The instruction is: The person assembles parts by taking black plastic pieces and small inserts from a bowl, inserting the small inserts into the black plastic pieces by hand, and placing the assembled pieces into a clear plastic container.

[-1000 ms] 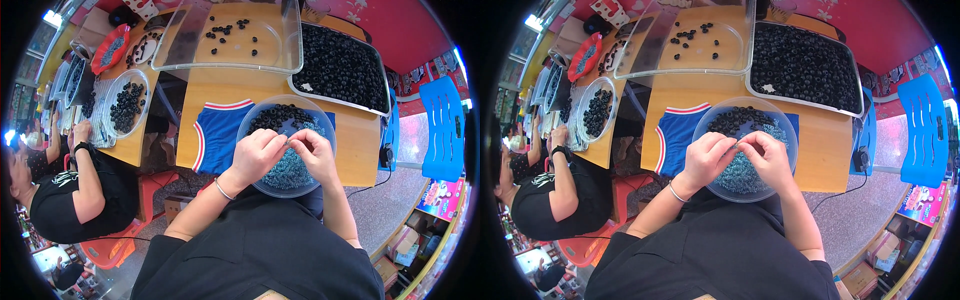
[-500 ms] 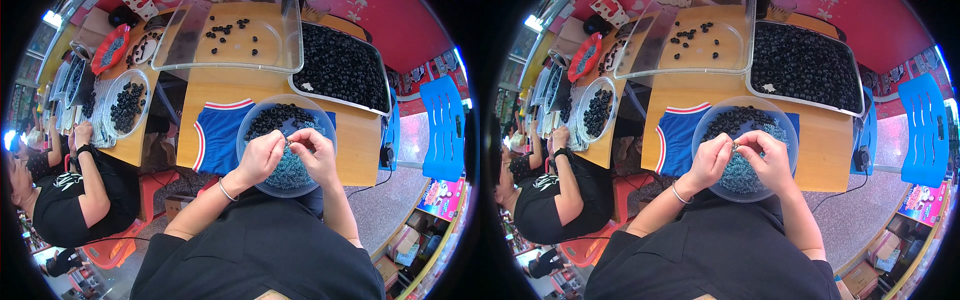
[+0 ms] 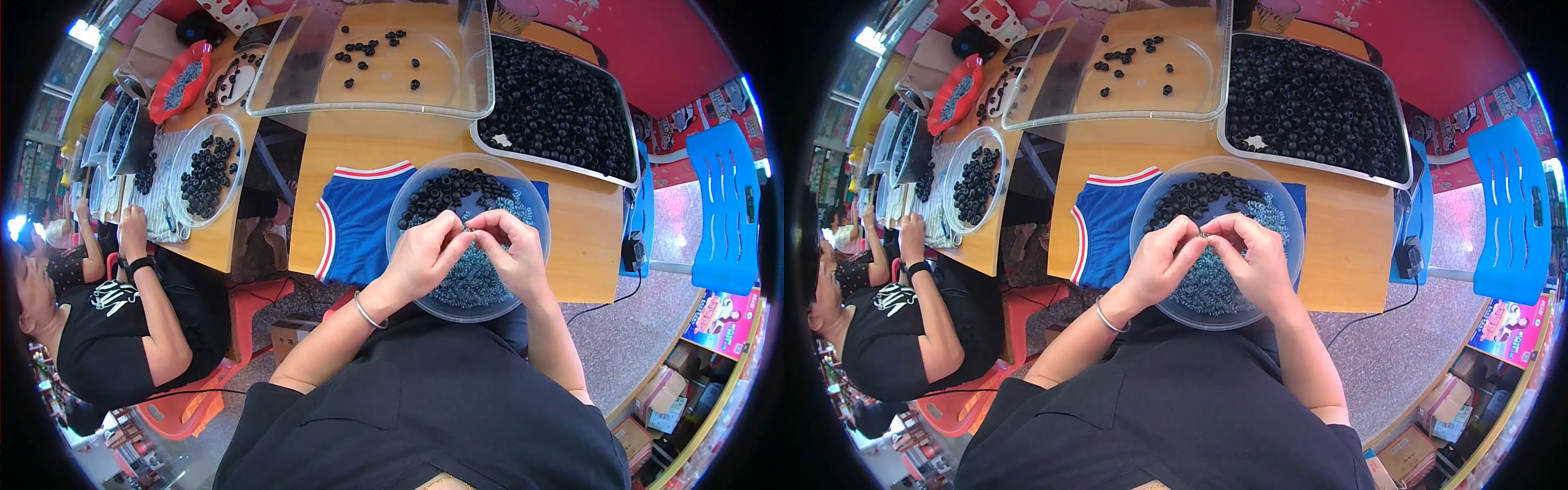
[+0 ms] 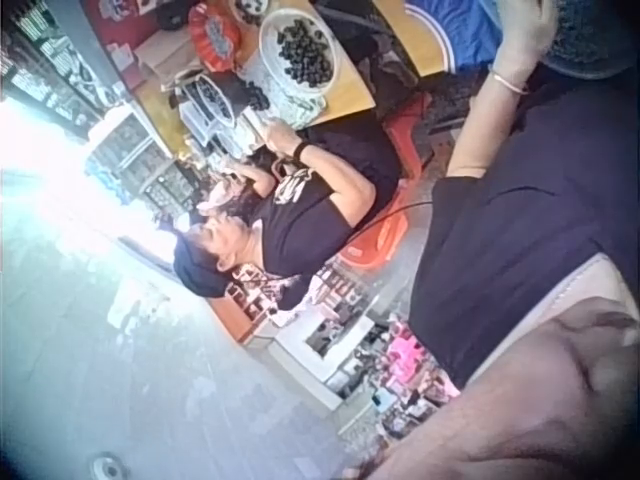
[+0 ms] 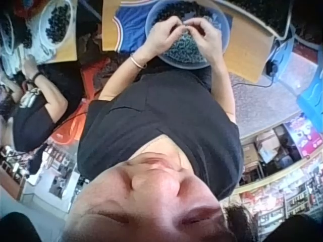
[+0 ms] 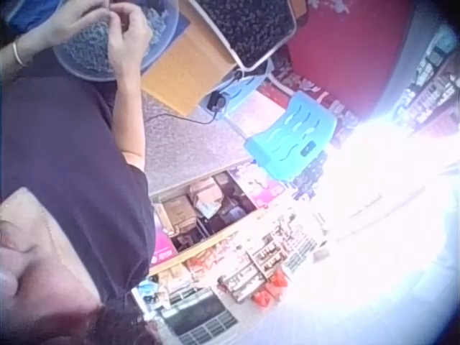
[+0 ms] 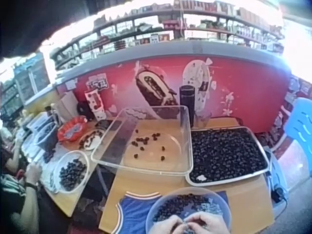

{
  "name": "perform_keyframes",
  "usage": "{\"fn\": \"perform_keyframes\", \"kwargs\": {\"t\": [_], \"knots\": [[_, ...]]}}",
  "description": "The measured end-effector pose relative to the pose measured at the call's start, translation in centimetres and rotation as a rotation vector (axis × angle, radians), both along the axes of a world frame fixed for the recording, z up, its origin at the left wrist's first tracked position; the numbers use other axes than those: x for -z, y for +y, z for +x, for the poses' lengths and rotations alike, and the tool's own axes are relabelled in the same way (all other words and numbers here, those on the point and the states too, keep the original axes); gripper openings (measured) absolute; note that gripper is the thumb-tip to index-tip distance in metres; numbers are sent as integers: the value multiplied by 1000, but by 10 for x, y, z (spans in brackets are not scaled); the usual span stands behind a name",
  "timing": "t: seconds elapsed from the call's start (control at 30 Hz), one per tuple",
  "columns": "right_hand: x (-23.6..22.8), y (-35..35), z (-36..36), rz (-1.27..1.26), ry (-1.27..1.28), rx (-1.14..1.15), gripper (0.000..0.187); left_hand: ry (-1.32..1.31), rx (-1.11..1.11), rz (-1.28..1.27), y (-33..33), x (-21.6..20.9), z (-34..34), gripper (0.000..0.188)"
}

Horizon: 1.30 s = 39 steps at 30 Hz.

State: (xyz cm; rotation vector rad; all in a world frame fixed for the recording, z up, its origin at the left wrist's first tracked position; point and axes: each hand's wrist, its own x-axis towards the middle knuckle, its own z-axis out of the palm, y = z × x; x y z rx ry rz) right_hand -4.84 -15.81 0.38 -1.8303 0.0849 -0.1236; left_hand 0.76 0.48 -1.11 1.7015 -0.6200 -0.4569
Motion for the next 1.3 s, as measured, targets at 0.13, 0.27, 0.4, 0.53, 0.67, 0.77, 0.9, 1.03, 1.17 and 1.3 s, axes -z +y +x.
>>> {"fn": "perform_keyframes", "kwargs": {"t": [0.13,0.27,0.4,0.53,0.67,0.77,0.9,1.03,1.17,1.3], "knots": [[-1,-1,-1,28,81,5,9,-500,-56,151,1,0,2,18],[1,-2,-3,131,160,-9,9,-711,-64,160,1,4,5,21],[1,-3,-3,135,174,-42,10,-782,10,208,4,2,9,22],[-4,-1,-3,97,181,-59,8,-827,14,199,7,-1,10,16],[-5,0,-4,137,117,-38,7,-770,24,160,7,-1,9,12],[-7,0,-4,91,47,-26,7,-505,-18,-15,1,4,3,14],[-6,1,-5,46,-20,14,7,-251,-12,-62,0,1,-3,17],[-1,7,-5,47,-129,108,13,-165,-14,-108,-3,-3,-4,25],[-5,8,-3,-159,-326,120,16,199,29,-204,-2,0,-7,33],[-6,6,-1,-349,-513,73,17,541,56,-454,-4,9,-10,39]]}}
